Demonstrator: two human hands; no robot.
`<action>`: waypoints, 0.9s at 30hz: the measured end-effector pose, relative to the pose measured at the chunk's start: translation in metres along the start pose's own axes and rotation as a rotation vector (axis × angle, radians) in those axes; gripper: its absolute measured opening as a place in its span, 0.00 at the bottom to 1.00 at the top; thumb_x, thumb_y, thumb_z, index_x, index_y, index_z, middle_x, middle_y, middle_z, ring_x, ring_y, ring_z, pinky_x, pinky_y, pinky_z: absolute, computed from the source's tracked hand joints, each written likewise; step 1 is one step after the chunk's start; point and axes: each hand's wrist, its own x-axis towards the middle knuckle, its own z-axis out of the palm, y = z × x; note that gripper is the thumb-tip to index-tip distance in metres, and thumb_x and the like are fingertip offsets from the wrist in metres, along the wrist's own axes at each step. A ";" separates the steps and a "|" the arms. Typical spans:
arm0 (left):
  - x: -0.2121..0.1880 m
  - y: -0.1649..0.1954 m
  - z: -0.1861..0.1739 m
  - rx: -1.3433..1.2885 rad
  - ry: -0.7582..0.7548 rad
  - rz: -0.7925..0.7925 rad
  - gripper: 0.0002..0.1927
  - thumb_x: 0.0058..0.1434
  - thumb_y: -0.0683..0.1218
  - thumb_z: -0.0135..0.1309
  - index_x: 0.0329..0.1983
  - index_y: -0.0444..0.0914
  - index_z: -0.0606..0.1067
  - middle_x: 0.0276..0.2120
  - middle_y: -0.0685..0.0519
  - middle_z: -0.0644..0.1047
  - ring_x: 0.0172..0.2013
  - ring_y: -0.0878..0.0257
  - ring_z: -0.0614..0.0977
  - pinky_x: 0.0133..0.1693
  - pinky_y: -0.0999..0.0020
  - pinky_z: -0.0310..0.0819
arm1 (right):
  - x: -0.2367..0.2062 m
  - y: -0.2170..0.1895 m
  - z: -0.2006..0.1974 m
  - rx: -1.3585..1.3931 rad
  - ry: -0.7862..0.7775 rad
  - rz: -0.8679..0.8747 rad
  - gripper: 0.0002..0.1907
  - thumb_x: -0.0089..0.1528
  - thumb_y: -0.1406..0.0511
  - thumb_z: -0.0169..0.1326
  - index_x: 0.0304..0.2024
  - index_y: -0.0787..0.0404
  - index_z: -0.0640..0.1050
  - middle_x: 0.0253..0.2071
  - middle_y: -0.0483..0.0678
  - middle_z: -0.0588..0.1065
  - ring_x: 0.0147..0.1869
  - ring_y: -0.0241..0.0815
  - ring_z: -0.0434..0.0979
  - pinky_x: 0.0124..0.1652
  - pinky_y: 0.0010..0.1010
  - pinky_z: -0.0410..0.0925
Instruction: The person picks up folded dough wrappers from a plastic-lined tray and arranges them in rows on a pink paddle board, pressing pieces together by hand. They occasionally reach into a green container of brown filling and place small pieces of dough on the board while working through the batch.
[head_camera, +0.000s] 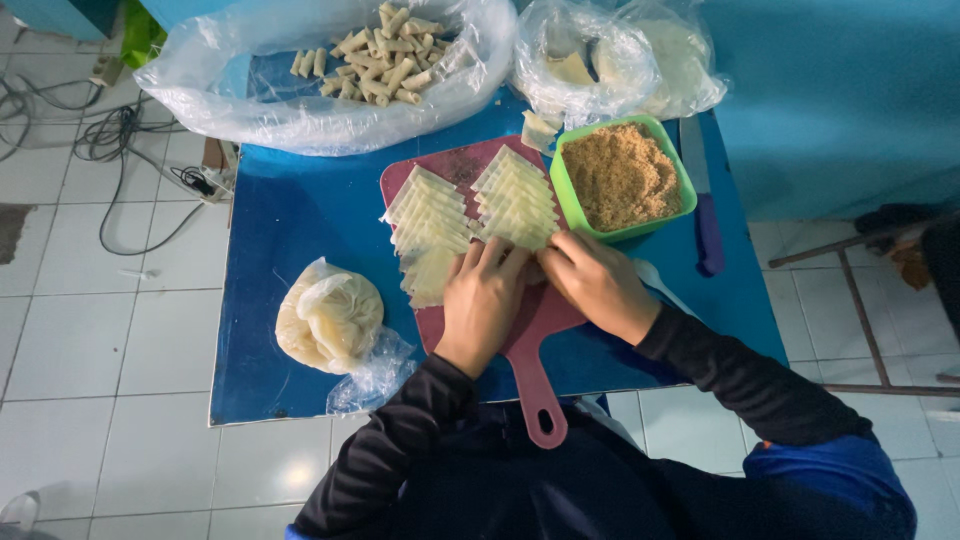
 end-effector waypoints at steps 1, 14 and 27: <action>0.000 0.000 0.000 -0.020 0.005 -0.021 0.07 0.59 0.46 0.58 0.41 0.45 0.77 0.38 0.55 0.75 0.42 0.55 0.78 0.43 0.60 0.71 | 0.001 0.000 0.001 -0.005 0.038 -0.009 0.08 0.62 0.69 0.57 0.42 0.64 0.74 0.43 0.53 0.72 0.46 0.54 0.78 0.44 0.41 0.72; 0.001 0.000 -0.008 -0.018 0.043 0.022 0.10 0.61 0.47 0.59 0.45 0.42 0.77 0.47 0.56 0.77 0.49 0.56 0.77 0.55 0.55 0.66 | -0.002 0.002 0.002 0.155 0.009 -0.004 0.09 0.61 0.70 0.59 0.44 0.64 0.76 0.44 0.51 0.74 0.48 0.52 0.78 0.46 0.39 0.72; 0.004 0.000 -0.006 0.126 0.034 0.078 0.14 0.57 0.46 0.58 0.47 0.41 0.77 0.51 0.54 0.76 0.58 0.55 0.74 0.63 0.50 0.62 | 0.002 0.003 0.009 0.041 -0.010 0.011 0.12 0.60 0.72 0.57 0.46 0.67 0.76 0.45 0.53 0.71 0.48 0.53 0.77 0.45 0.40 0.71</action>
